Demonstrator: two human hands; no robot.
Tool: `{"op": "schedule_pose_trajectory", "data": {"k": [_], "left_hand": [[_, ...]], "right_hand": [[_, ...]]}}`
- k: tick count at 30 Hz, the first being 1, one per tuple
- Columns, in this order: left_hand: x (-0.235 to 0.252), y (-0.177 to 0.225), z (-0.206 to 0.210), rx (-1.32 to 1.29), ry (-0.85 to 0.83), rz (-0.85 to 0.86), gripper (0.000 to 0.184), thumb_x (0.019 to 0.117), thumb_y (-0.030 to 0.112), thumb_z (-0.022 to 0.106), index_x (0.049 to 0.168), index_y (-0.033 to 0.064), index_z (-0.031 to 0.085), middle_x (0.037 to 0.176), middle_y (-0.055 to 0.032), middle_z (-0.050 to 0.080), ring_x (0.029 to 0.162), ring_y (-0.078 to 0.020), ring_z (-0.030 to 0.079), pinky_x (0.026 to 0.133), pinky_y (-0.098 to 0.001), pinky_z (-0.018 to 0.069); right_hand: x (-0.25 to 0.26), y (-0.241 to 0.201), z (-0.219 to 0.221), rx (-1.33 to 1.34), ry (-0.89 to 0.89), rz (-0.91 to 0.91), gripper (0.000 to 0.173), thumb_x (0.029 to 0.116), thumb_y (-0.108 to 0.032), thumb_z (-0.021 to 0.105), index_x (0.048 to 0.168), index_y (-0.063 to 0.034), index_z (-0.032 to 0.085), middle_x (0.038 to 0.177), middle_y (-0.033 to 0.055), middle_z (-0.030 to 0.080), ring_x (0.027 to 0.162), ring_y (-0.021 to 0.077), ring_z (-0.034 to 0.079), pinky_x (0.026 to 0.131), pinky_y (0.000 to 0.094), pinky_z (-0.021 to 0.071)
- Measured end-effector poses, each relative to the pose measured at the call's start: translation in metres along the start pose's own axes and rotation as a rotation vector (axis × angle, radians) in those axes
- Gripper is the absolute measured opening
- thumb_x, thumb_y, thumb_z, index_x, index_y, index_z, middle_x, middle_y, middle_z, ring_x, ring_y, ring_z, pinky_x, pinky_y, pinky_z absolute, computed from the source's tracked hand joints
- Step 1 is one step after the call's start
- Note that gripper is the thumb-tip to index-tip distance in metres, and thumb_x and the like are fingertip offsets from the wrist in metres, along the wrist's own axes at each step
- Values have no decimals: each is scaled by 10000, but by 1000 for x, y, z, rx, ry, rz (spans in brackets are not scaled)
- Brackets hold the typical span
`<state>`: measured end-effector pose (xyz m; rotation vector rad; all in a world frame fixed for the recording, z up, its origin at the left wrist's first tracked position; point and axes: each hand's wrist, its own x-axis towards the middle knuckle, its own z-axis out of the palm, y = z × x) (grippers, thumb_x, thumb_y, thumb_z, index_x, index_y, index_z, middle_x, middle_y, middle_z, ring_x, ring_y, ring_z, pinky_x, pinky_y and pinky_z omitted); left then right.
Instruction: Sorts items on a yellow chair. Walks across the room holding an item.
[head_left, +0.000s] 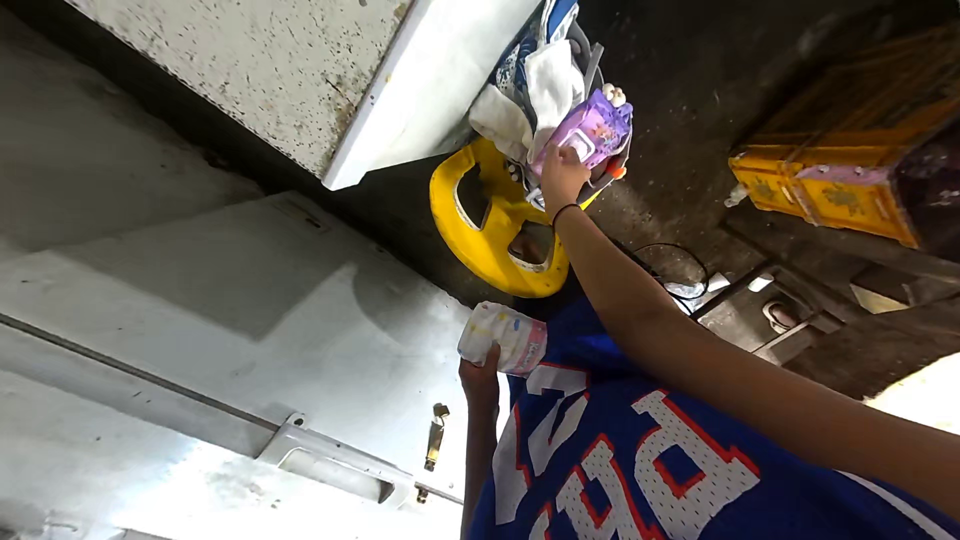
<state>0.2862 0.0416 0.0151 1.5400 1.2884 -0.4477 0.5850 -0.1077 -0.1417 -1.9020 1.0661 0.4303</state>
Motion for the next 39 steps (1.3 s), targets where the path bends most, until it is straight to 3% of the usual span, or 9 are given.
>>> {"op": "schedule_pose_trajectory", "data": {"k": [3, 7, 12, 18, 26, 30, 32, 36, 39], "left_hand": [[5, -3, -9, 31, -4, 22, 371, 923, 87, 735, 1224, -76, 592, 1012, -124, 722, 893, -120, 720, 810, -309, 622], [9, -6, -16, 34, -15, 37, 381, 915, 87, 737, 1229, -72, 589, 1017, -123, 719, 897, -116, 717, 815, -304, 618], [10, -14, -26, 25, -36, 43, 374, 915, 70, 730, 1227, -77, 587, 1021, -122, 717, 904, -118, 716, 819, -300, 618], [10, -17, -35, 62, -14, 36, 385, 926, 73, 732, 1246, -77, 578, 1036, -128, 712, 905, -115, 714, 816, -304, 619], [8, -17, -37, 72, -28, 94, 394, 909, 69, 735, 1240, -85, 584, 1040, -121, 716, 926, -92, 705, 853, -276, 601], [10, -15, -38, 108, -23, 91, 394, 918, 88, 738, 1241, -79, 587, 1037, -115, 719, 927, -86, 705, 850, -267, 598], [11, -13, -37, 114, -20, 93, 388, 921, 88, 736, 1239, -80, 588, 1035, -116, 723, 926, -85, 708, 846, -270, 602], [14, -1, -34, 93, -34, 109, 384, 918, 78, 746, 1230, -81, 588, 1032, -119, 725, 919, -94, 714, 840, -280, 609], [13, 21, -27, 68, -27, 133, 395, 914, 64, 743, 1242, -84, 581, 1043, -119, 720, 922, -93, 707, 840, -279, 604]], "right_hand": [[-8, 20, -11, -156, -39, -109, 385, 1014, -268, 521, 1301, -54, 663, 1458, 285, 455, 1324, 400, 503, 1043, 503, 498], [-6, 43, -15, -277, -15, -208, 428, 969, -174, 560, 1390, -155, 634, 1562, 272, 351, 1215, 407, 600, 945, 502, 564], [14, 47, -21, -325, 55, -212, 585, 937, -185, 649, 1502, -209, 500, 1457, 241, 481, 1118, 406, 646, 862, 532, 587], [33, 42, -29, -409, 122, -220, 463, 940, -217, 681, 1393, -198, 589, 1387, 204, 544, 1116, 380, 654, 844, 524, 589], [35, 58, -34, -364, 89, -374, 220, 1011, -198, 599, 1169, -84, 699, 1269, 141, 627, 1176, 302, 627, 967, 475, 544], [32, 55, -33, -292, 12, -460, 279, 977, -108, 583, 1223, -16, 677, 1300, 171, 623, 1282, 322, 559, 1101, 455, 454], [29, 56, -40, -204, -72, -454, 287, 995, -104, 548, 1238, 17, 637, 1249, 190, 650, 1194, 305, 615, 1058, 448, 480], [29, 62, -64, 43, -232, -258, 310, 1056, -172, 518, 1278, 43, 538, 1077, 187, 672, 865, 240, 704, 811, 408, 596], [32, 61, -82, 132, -236, -189, 318, 1055, -178, 515, 1265, 61, 523, 1049, 190, 651, 825, 233, 678, 785, 411, 588]]}}
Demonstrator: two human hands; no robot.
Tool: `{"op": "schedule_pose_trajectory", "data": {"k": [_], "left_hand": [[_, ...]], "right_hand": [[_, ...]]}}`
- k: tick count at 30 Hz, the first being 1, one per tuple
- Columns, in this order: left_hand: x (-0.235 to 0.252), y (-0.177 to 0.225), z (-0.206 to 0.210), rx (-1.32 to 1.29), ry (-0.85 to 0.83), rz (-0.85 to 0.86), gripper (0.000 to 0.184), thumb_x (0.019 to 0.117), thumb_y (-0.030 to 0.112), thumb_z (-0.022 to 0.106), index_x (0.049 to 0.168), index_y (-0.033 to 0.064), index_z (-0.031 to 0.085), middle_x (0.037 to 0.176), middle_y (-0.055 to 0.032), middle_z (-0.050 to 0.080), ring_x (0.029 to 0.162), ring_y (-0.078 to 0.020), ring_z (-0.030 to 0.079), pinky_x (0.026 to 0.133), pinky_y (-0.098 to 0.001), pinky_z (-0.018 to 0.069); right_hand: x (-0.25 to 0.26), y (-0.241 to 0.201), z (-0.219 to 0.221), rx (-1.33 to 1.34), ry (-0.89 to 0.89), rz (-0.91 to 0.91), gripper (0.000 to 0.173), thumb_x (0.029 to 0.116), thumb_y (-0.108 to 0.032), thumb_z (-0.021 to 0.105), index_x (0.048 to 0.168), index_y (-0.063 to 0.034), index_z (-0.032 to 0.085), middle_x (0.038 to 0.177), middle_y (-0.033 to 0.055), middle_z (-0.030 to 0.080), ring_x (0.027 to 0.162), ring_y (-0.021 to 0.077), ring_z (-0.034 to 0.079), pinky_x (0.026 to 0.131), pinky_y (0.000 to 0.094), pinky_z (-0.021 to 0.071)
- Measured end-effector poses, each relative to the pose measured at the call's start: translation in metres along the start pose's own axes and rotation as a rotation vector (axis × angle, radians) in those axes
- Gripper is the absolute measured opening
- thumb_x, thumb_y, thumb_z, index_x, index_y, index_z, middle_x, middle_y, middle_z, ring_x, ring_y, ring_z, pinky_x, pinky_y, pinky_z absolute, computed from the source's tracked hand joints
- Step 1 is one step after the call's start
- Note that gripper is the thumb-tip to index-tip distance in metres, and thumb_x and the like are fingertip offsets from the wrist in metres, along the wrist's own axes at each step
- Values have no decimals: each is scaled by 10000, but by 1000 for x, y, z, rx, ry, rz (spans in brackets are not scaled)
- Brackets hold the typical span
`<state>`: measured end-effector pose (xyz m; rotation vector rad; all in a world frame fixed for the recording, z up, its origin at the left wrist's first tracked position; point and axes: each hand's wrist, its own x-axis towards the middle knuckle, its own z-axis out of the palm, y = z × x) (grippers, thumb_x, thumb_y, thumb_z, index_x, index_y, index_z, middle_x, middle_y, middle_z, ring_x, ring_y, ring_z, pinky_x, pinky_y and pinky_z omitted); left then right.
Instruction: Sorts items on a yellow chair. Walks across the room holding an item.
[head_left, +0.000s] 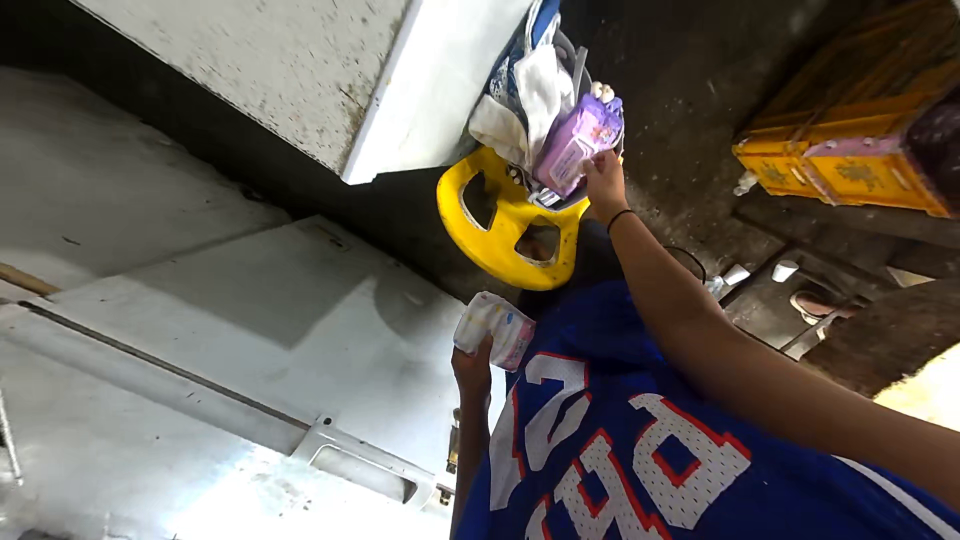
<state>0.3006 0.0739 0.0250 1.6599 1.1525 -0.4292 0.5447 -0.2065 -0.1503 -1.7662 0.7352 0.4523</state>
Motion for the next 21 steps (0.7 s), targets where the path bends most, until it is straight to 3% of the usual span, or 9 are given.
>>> {"op": "schedule_pose_trajectory", "data": {"k": [5, 8, 15, 21], "left_hand": [[0, 26, 15, -79, 21, 43, 418, 907, 62, 745, 1260, -80, 572, 1061, -138, 714, 943, -132, 712, 848, -317, 613], [-3, 39, 26, -84, 35, 83, 416, 897, 74, 750, 1246, -76, 582, 1045, -135, 721, 934, -136, 716, 844, -322, 616], [-21, 52, 43, -69, 87, 98, 412, 911, 90, 747, 1251, -78, 587, 1045, -133, 720, 922, -117, 710, 839, -310, 606], [-25, 47, 64, -230, 122, 81, 402, 907, 87, 763, 1234, -69, 590, 1012, -134, 730, 896, -159, 733, 811, -353, 637]], "right_hand": [[0, -16, -25, -30, -34, 8, 322, 1045, -168, 550, 1270, 62, 533, 1117, 215, 656, 965, 271, 687, 893, 442, 571], [1, -27, -32, -57, -66, -10, 297, 1049, -175, 543, 1246, 47, 537, 1108, 211, 647, 961, 279, 678, 875, 457, 570], [-8, -80, -31, -244, -273, -123, 394, 1079, -259, 464, 1351, 21, 517, 1160, 232, 668, 993, 335, 695, 902, 519, 566], [-10, -91, -42, -52, -377, -80, 326, 1058, -247, 554, 1243, 18, 597, 1128, 181, 672, 913, 227, 669, 854, 426, 559]]}}
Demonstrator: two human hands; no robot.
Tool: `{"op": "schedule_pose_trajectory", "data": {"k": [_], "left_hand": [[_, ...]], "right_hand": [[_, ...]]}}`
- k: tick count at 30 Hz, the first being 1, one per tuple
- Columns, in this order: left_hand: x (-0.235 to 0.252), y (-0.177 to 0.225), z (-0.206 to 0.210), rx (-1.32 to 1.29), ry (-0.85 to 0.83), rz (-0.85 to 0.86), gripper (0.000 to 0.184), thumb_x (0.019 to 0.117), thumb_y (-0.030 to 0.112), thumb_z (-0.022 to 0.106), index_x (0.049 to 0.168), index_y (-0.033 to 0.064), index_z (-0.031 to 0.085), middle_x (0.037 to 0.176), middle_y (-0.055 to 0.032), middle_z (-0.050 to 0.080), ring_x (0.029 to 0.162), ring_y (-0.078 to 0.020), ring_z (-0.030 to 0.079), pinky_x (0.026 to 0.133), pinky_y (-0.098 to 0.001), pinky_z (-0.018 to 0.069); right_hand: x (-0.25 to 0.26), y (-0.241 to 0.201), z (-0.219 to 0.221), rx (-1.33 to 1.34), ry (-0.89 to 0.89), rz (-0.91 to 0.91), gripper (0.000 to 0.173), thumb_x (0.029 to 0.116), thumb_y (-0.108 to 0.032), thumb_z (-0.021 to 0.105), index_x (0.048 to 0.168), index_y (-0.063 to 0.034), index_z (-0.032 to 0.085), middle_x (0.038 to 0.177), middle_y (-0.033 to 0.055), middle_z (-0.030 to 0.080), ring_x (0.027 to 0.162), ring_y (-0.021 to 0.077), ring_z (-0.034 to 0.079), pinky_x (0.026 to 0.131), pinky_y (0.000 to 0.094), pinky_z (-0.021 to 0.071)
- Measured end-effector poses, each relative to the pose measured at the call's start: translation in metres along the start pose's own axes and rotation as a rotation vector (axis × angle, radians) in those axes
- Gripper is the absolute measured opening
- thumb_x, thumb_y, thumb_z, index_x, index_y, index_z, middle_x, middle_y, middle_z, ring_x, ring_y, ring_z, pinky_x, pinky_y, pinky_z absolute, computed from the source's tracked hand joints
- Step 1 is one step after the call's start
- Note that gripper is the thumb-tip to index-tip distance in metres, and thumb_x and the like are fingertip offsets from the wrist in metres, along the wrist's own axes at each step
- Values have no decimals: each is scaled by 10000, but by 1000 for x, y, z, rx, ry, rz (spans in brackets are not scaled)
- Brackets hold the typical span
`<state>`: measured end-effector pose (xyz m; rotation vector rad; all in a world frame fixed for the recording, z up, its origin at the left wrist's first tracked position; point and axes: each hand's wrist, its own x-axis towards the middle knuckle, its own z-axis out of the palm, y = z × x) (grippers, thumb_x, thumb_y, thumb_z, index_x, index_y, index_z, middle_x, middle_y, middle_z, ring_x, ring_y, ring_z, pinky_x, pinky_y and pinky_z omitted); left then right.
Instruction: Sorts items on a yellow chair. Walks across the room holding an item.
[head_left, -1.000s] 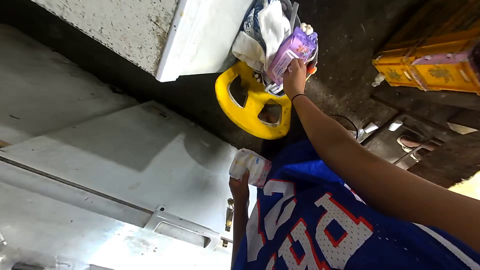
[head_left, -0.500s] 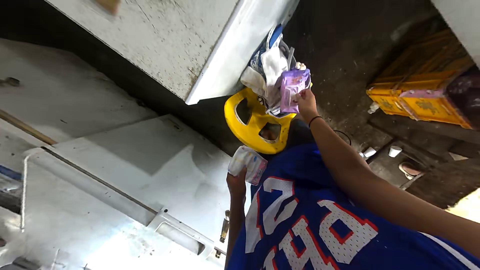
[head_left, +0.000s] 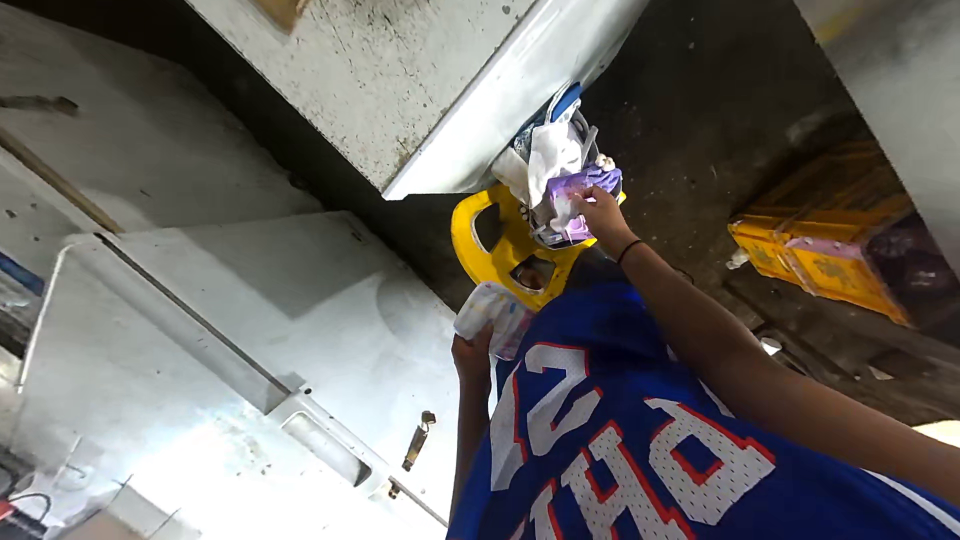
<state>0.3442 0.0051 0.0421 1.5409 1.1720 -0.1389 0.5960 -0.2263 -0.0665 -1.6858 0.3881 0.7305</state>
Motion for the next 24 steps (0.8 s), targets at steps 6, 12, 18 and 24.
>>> {"op": "schedule_pose_trajectory", "data": {"k": [6, 12, 18, 24], "left_hand": [[-2, 24, 27, -329, -229, -7, 265, 889, 6, 700, 1133, -50, 615, 961, -117, 734, 883, -203, 729, 829, -411, 629], [21, 41, 55, -202, -529, -36, 336, 860, -16, 749, 1184, -7, 661, 1056, -102, 739, 950, -184, 717, 867, -386, 613], [26, 30, 52, -168, -402, -64, 238, 894, 29, 738, 1112, -28, 662, 990, -121, 737, 902, -201, 722, 837, -397, 617], [16, 14, 38, -207, -324, -68, 200, 886, 34, 734, 1054, -51, 664, 932, -137, 736, 856, -210, 726, 803, -399, 623]], "right_hand": [[-45, -18, 0, 126, -248, 110, 298, 1063, -258, 543, 1265, -39, 531, 913, 128, 676, 699, 206, 668, 638, 405, 594], [-84, -34, 36, -42, -616, -116, 275, 1055, -226, 576, 1173, 19, 620, 947, 139, 704, 790, 170, 685, 753, 368, 593], [-66, -13, 24, -51, -576, -29, 344, 1082, -283, 526, 1158, -1, 706, 1012, 127, 725, 855, 172, 698, 768, 383, 598], [16, 65, -1, -696, -195, -29, 446, 1005, -184, 592, 1439, -85, 564, 1345, 261, 588, 1229, 438, 593, 1029, 627, 487]]}}
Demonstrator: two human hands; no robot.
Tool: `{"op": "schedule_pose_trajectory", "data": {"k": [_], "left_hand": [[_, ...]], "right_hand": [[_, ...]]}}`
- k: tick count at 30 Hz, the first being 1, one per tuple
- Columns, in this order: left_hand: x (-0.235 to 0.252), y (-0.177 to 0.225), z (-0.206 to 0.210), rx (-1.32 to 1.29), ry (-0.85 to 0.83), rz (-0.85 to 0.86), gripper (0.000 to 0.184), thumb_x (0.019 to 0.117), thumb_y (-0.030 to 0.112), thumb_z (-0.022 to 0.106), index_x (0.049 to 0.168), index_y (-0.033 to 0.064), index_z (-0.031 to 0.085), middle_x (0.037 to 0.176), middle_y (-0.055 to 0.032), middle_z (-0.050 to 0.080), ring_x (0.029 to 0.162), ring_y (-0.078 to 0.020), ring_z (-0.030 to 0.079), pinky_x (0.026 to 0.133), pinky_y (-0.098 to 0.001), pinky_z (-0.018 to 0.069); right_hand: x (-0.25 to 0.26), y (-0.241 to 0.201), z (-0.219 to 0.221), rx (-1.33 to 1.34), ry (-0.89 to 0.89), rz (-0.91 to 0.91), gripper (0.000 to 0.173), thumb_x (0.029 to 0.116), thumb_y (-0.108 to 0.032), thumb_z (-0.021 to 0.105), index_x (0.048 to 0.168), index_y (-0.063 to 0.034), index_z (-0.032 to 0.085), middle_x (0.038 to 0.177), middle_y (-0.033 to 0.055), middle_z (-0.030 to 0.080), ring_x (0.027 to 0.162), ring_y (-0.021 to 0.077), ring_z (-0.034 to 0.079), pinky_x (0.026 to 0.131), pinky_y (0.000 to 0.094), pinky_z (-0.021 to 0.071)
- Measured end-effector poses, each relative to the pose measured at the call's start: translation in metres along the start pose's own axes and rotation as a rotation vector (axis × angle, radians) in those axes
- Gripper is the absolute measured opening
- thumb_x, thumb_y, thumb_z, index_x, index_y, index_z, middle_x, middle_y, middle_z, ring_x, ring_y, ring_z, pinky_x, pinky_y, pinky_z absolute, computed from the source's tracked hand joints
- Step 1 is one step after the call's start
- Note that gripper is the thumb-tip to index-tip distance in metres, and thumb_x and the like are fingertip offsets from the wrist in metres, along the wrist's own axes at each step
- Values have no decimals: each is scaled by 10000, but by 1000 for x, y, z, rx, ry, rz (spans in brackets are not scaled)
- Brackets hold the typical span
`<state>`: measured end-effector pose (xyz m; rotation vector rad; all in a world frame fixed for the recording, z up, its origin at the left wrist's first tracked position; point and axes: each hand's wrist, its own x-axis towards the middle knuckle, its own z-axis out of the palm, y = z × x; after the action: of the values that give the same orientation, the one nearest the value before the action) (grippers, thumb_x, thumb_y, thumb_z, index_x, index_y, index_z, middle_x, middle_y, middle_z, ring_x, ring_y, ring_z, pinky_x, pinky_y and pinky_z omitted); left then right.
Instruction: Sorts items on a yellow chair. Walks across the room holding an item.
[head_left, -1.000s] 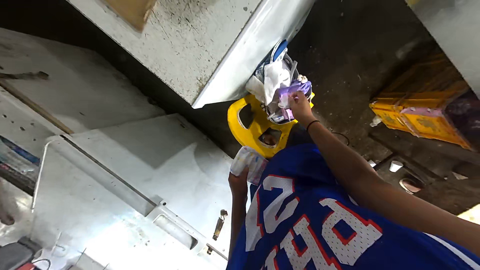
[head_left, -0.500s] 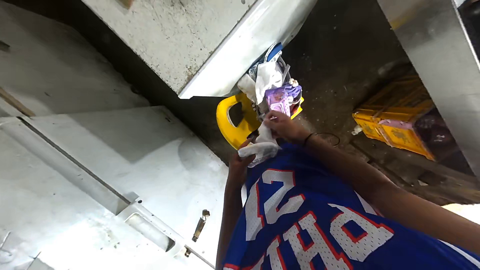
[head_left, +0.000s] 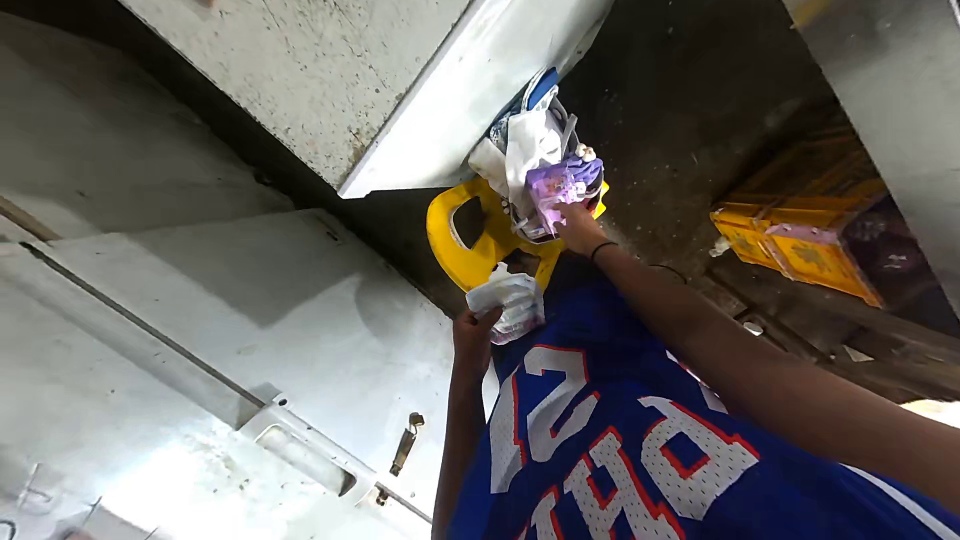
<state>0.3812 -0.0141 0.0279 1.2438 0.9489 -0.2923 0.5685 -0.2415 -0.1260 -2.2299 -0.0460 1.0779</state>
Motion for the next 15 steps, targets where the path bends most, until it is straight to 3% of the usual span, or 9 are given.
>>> {"op": "schedule_pose_trajectory", "data": {"k": [2, 4, 9, 13, 15], "left_hand": [[-9, -2, -3, -2, 24, 3, 176, 888, 39, 736, 1032, -44, 677, 908, -125, 739, 837, -196, 728, 793, -386, 625], [-19, -5, -6, -7, 68, -18, 166, 892, 24, 734, 1030, -49, 677, 906, -128, 738, 837, -194, 726, 792, -382, 623], [-35, -9, -11, -6, 198, -51, 155, 883, -28, 729, 1024, -56, 671, 902, -98, 744, 832, -164, 728, 788, -347, 627], [-42, -15, -20, 0, 234, -37, 172, 858, -62, 726, 1019, -45, 668, 904, -78, 740, 852, -139, 721, 816, -328, 615], [-47, -18, -23, -5, 255, -41, 171, 854, -67, 722, 1015, -44, 672, 904, -76, 742, 856, -141, 722, 821, -331, 614]], "right_hand": [[17, 11, 1, -157, -53, 20, 528, 994, -162, 611, 1503, -88, 489, 1449, 282, 512, 1287, 490, 546, 1024, 686, 465], [22, 14, 6, -240, -73, 34, 566, 986, -160, 623, 1527, -119, 461, 1465, 257, 517, 1276, 493, 557, 995, 707, 472], [25, 4, 7, -203, 76, 55, 411, 1012, -183, 592, 1421, -145, 579, 1372, 246, 594, 1168, 495, 626, 927, 705, 508], [30, -3, 18, -245, 92, 104, 326, 1030, -150, 531, 1321, -64, 648, 1441, 259, 542, 1226, 496, 592, 942, 699, 498], [26, -1, 20, -300, 56, 59, 325, 1030, -114, 526, 1329, -72, 647, 1417, 263, 546, 1252, 491, 570, 951, 688, 495]]}}
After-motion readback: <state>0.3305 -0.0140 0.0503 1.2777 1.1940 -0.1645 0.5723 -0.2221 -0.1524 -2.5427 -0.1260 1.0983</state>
